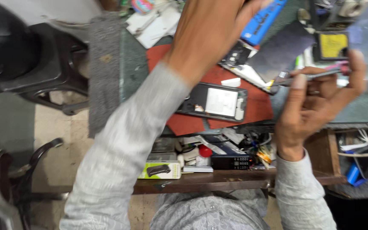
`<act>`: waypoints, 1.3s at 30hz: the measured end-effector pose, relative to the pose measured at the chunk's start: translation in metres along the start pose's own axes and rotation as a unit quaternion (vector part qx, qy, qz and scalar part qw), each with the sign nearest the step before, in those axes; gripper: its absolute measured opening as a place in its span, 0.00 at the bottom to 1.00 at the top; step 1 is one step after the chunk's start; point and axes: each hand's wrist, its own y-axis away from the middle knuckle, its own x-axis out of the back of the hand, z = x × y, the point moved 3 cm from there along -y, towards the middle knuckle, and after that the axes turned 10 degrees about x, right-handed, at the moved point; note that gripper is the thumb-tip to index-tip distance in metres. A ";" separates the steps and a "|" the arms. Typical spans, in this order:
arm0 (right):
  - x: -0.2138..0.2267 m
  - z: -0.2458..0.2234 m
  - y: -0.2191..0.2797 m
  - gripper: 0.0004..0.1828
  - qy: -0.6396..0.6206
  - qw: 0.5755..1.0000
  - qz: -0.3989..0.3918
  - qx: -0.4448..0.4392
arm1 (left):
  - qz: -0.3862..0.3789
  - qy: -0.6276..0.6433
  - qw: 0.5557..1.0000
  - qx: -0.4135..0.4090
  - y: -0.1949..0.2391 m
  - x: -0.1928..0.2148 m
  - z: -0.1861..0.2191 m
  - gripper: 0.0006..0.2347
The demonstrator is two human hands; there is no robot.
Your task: The person removes the back cover of a smartphone, then uses a screwdriver to unscrew and remove the camera module from the phone's interior. The removed parts are placed on the workbench.
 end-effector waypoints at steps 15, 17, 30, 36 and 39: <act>-0.074 -0.097 -0.016 0.35 -0.026 0.927 -0.355 0.120 | 0.019 0.098 0.928 0.360 0.174 0.165 0.064 0.15; -0.106 -0.119 -0.004 0.37 -0.031 0.904 -0.412 0.110 | 0.021 0.167 0.908 0.383 0.186 0.163 0.070 0.18; -0.203 -0.183 0.045 0.41 -0.096 0.833 -0.509 0.193 | 0.064 0.227 0.839 0.491 0.220 0.213 0.045 0.15; -0.202 -0.176 0.055 0.37 -0.091 0.868 -0.469 0.136 | 0.322 0.256 0.837 0.361 0.219 0.332 -0.035 0.15; -0.201 -0.172 0.059 0.36 -0.088 0.877 -0.456 0.123 | 0.358 -0.178 0.852 0.338 0.203 0.411 -0.078 0.16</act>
